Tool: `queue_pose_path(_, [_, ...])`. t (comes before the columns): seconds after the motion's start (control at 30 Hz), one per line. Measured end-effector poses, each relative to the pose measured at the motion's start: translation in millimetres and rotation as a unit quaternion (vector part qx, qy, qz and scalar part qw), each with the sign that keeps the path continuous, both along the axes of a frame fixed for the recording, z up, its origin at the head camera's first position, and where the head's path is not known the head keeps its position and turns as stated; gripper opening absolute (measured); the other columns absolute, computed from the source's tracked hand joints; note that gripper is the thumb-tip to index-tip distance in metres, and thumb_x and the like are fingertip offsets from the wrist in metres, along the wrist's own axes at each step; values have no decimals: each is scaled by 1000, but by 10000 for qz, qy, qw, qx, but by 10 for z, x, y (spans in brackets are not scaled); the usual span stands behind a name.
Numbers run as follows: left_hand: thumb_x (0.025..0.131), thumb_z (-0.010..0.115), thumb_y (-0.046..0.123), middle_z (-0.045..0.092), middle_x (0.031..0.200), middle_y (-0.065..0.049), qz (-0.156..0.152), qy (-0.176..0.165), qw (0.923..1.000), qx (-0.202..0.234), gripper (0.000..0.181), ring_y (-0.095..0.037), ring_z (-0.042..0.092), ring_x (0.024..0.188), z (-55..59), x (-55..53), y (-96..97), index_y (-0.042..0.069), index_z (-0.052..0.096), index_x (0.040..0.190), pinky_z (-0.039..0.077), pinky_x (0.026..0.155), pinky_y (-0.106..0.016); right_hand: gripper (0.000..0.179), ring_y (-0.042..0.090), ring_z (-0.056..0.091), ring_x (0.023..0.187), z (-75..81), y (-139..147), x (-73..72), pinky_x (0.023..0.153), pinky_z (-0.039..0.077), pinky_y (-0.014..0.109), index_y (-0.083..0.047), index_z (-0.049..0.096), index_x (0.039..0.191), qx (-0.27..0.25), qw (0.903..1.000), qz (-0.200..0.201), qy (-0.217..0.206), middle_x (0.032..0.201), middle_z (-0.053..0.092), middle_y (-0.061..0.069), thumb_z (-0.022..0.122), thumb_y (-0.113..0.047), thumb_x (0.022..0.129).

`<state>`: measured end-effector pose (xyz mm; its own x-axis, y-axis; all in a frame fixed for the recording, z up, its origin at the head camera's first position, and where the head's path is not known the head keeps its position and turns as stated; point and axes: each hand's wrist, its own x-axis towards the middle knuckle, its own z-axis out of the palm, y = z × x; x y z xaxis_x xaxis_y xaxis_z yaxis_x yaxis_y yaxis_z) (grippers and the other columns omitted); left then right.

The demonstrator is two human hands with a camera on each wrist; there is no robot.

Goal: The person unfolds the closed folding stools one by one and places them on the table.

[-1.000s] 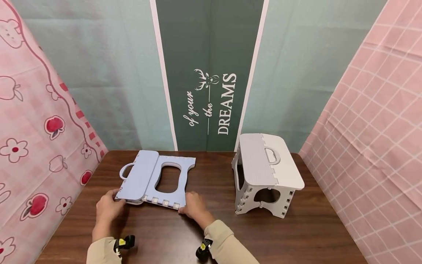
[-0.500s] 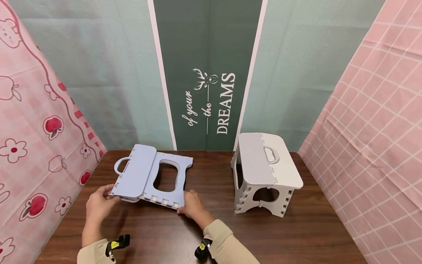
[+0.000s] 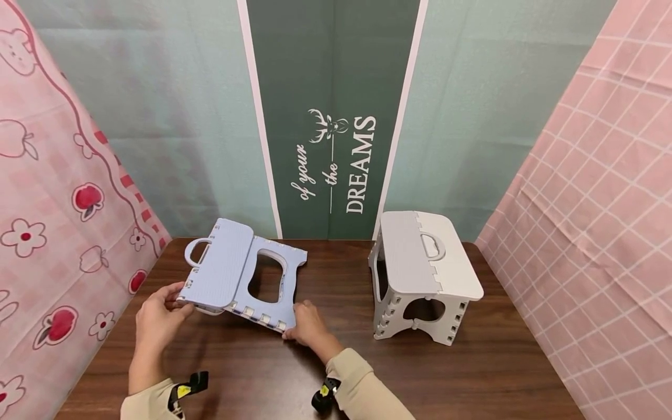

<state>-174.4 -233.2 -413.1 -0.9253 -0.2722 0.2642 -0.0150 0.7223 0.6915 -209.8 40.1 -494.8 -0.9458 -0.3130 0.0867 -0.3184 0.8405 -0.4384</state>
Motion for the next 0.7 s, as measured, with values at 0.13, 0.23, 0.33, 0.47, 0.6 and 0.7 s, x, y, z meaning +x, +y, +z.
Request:
queue_pose_path(0.13, [72, 72, 1, 65, 88, -15, 82, 61, 9999, 15, 41, -14, 55, 72, 71, 8, 28, -2, 63, 112, 37, 61, -23, 45, 19, 54, 69, 4, -4, -2, 61, 45, 27, -5, 63, 82, -71, 9999, 72, 7, 76, 50, 2, 89, -29, 55])
queue_pose_path(0.23, [72, 73, 0, 63, 87, -14, 91, 98, 9998, 128, 41, -11, 53, 70, 118, 10, 41, -2, 63, 111, 37, 58, -17, 45, 19, 54, 69, 6, -12, -3, 62, 46, 26, -5, 63, 83, -187, 9997, 145, -99, 77, 50, 2, 89, -29, 57])
queue_pose_path(0.33, [72, 73, 0, 63, 87, -14, 48, 100, 9998, 183, 42, -8, 52, 69, 157, 14, 45, -2, 62, 112, 37, 57, -14, 44, 19, 53, 68, 0, -20, 0, 61, 45, 27, -5, 62, 83, -248, 9994, 183, -184, 76, 49, 2, 89, -28, 57])
queue_pose_path(0.47, [72, 73, -1, 63, 90, -16, -7, 65, 9997, 229, 42, -6, 53, 69, 189, 31, 47, -3, 60, 113, 37, 56, -12, 42, 19, 52, 66, -16, -24, 1, 59, 45, 26, -6, 60, 79, -229, 9994, 227, -123, 75, 48, 2, 89, -29, 57])
queue_pose_path(0.6, [72, 72, -1, 63, 91, -16, -86, 109, 9997, 218, 42, -1, 53, 68, 212, 51, 56, -4, 60, 113, 39, 54, -12, 42, 19, 53, 66, -23, -32, 0, 59, 44, 25, -8, 60, 77, -113, 9996, 263, -6, 73, 48, 1, 89, -31, 56])
queue_pose_path(0.7, [72, 71, -2, 62, 90, -14, -177, 243, 9993, 213, 42, 5, 51, 66, 232, 56, 69, -3, 60, 113, 40, 54, -11, 43, 20, 54, 67, -21, -45, 7, 59, 45, 26, -7, 61, 79, -64, 9996, 273, 32, 74, 49, 1, 88, -32, 56])
